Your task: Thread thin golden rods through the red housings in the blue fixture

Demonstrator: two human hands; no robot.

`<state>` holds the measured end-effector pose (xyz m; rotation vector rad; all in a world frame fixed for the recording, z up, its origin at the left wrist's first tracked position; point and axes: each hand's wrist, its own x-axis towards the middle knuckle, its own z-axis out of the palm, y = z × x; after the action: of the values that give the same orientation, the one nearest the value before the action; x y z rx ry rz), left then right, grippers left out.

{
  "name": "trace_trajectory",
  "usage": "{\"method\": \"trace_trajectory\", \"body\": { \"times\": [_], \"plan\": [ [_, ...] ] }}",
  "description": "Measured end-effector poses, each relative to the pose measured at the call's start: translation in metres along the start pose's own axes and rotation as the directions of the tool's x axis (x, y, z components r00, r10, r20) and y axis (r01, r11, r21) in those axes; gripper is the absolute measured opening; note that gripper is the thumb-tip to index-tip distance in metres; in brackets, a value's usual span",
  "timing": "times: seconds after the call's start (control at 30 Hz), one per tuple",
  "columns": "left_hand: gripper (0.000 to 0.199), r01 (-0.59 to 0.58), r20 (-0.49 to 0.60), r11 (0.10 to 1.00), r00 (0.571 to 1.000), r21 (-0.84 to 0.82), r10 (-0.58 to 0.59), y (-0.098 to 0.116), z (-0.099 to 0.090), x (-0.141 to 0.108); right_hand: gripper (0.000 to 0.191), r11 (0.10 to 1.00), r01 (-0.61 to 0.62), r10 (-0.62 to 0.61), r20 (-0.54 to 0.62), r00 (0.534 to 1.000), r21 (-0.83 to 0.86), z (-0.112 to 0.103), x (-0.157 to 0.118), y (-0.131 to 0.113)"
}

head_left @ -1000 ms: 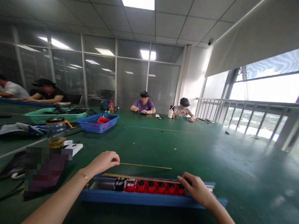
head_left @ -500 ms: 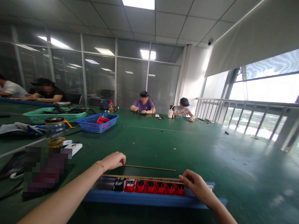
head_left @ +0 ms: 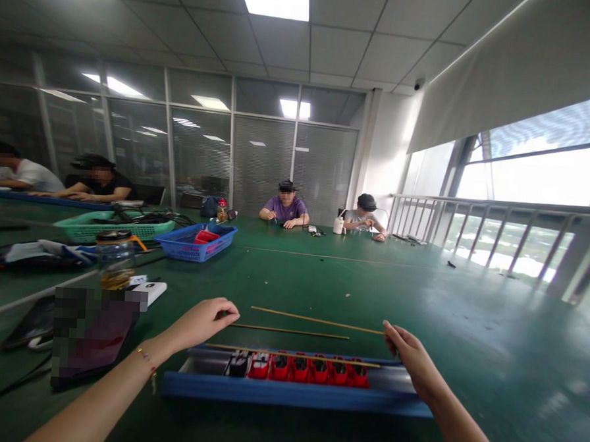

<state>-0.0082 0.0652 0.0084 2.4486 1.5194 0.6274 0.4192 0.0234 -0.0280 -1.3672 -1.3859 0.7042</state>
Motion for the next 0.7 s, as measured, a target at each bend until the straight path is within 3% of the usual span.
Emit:
{"method": "trace_trajectory", "body": {
  "times": [0.1,0.2,0.37,0.53,0.7],
  "plan": [
    [0.036,-0.028,-0.008,0.999,1.0,-0.031,0.027,0.018,-0.007,-0.018,0.043,1.0,-0.005,0.006,0.028,1.0,-0.029,-0.001,0.009,0.004],
    [0.036,-0.092,0.058,0.995,0.994,-0.038,0.094,0.032,-0.006,-0.031,0.044,0.997,-0.011,0.018,0.086,0.996,-0.076,0.007,0.019,0.01],
    [0.029,-0.123,0.116,0.992,0.986,0.02,0.12,0.035,0.002,-0.038,0.047,0.962,0.054,-0.007,0.171,0.985,-0.269,0.028,0.036,0.015],
    [0.025,-0.126,0.116,0.99,0.986,0.061,0.119,0.029,0.003,-0.039,0.04,0.778,0.27,-0.112,0.298,0.948,-0.567,0.04,0.046,0.012],
    [0.023,-0.127,0.101,0.986,0.988,0.104,0.116,0.026,0.0,-0.043,0.029,0.59,0.412,-0.076,0.461,0.884,-0.694,0.044,0.051,0.005]
  ]
}}
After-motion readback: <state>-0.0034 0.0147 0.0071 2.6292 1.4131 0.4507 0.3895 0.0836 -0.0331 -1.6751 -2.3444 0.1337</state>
